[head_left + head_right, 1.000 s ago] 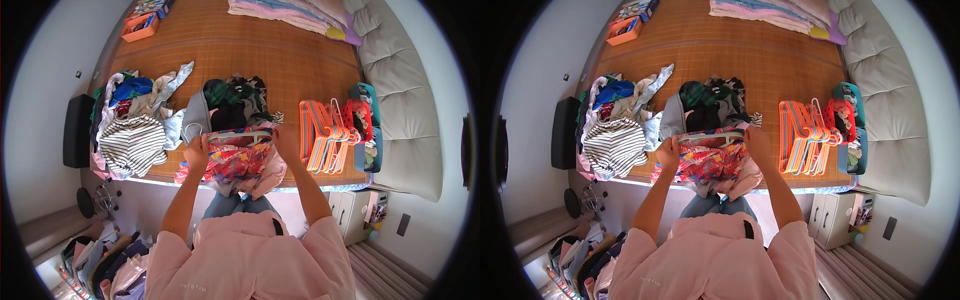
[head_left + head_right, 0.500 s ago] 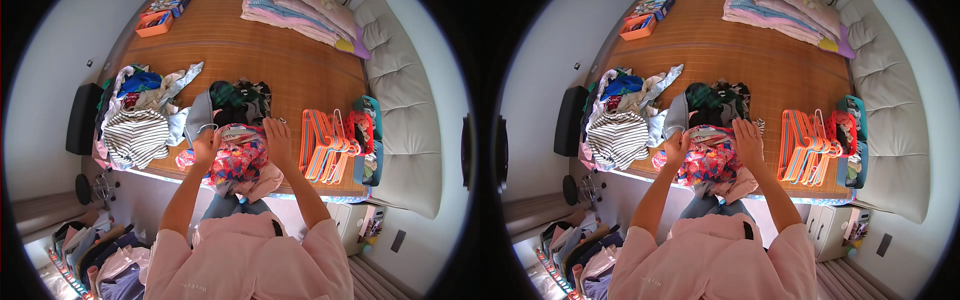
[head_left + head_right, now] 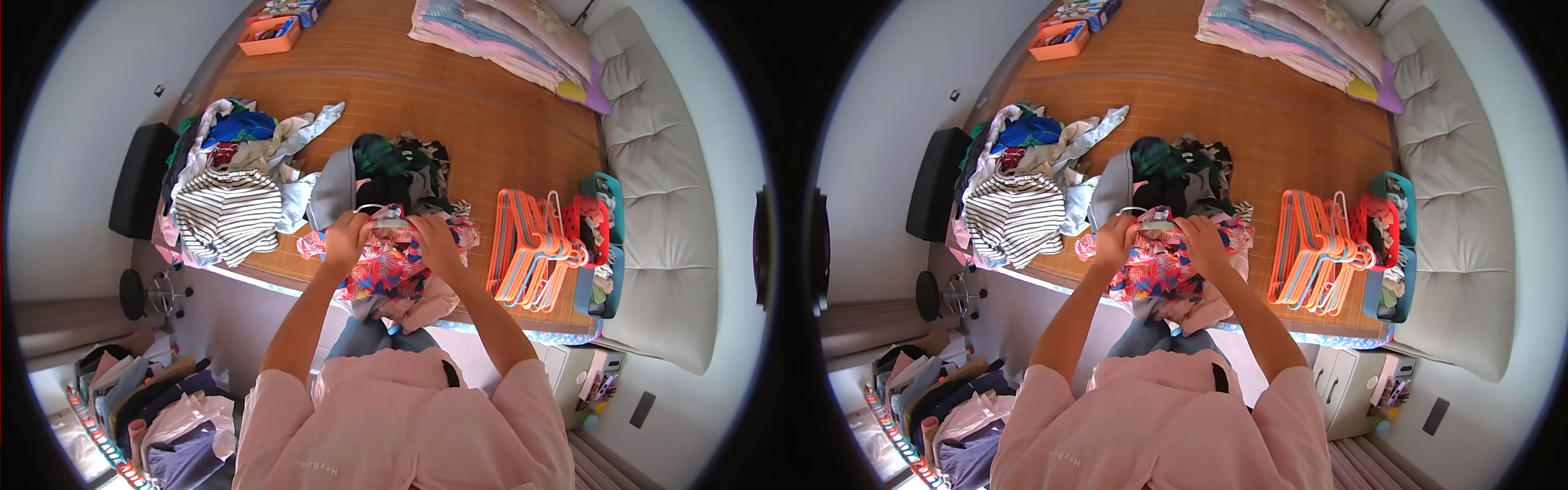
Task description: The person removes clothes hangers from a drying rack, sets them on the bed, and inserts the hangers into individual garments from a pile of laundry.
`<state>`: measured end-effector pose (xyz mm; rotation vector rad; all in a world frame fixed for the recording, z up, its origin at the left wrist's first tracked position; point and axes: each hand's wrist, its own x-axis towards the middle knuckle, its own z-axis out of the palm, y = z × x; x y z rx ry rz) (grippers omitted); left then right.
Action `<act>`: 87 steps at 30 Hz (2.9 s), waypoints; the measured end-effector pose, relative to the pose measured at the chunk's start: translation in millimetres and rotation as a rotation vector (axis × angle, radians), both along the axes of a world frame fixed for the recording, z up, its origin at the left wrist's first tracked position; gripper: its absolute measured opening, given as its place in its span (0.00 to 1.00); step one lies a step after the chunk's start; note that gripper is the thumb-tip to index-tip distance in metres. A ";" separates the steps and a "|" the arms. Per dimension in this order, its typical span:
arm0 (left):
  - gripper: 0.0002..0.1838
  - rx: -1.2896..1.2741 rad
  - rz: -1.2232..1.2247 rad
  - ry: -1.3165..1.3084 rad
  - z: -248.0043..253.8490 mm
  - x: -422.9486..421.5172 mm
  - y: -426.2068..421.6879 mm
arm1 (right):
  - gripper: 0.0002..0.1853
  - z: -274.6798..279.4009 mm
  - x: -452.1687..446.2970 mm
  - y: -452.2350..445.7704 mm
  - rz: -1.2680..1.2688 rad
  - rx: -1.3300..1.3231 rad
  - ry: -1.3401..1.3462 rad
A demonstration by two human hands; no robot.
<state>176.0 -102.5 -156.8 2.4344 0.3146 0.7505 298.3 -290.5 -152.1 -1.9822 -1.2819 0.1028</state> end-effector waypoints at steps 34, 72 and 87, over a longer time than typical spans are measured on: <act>0.33 -0.704 1.167 0.479 -44.9 -263.6 376.9 | 0.17 -121.3 -124.7 533.1 -0.013 -0.019 0.481; 0.11 -0.111 0.588 0.201 -78.7 12.8 72.6 | 0.12 -59.5 25.0 48.8 -0.481 0.117 -0.077; 0.27 0.085 -0.187 0.409 -73.4 9.2 -2.3 | 0.19 -41.8 14.7 54.1 -0.271 -0.203 -0.278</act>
